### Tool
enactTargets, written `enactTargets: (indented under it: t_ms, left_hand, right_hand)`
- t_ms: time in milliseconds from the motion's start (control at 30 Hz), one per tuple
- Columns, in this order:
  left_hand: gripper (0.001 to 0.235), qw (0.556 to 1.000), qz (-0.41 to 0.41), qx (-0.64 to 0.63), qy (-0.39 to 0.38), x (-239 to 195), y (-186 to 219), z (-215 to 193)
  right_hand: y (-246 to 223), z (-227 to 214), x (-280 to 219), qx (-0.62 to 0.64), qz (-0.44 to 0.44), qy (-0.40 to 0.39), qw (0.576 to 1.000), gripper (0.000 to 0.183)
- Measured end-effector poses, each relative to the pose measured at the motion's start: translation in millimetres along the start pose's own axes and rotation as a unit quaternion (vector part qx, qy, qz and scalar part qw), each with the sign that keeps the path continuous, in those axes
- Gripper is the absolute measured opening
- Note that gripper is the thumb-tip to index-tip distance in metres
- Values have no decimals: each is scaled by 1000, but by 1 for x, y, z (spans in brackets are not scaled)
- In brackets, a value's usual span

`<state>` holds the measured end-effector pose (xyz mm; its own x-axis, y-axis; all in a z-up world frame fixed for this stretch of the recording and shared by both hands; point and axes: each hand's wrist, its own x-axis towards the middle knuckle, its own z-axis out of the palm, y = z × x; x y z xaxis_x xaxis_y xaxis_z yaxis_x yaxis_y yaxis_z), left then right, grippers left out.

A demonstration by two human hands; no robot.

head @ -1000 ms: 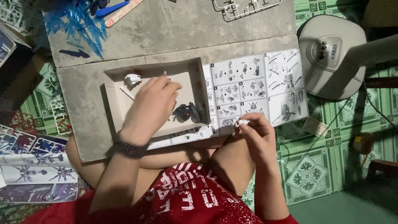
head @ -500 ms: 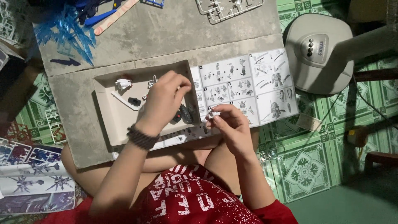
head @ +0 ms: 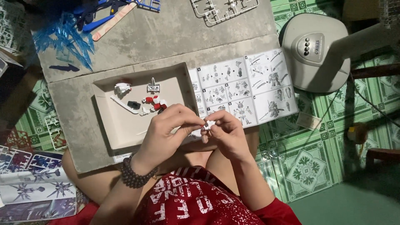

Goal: The person assembles a small action figure by hand, following an instruction manual. They pick up small plastic parts from a tray, snap them together, and place the assembled pieces back into the tray.

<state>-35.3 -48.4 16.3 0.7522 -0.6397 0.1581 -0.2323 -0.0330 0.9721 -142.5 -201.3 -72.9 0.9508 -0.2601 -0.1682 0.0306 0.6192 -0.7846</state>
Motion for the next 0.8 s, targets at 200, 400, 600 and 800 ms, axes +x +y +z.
enactTargets:
  t_ms: [200, 400, 600, 800]
  left_hand:
    - [13, 1000, 19, 6, 8, -3, -6, -1]
    - [14, 995, 86, 48, 27, -4, -8, -2]
    - [11, 995, 79, 43, 35, -9, -12, -1]
    - [8, 951, -175, -245, 73, -15, -7, 15]
  right_hand:
    - [1, 5, -1, 35, 25, 0, 999, 27]
    - [0, 7, -1, 38, 49, -1, 998, 28]
    - [1, 9, -6, 60, 61, 1, 996, 27]
    - [-11, 29, 2, -91, -80, -15, 993, 18]
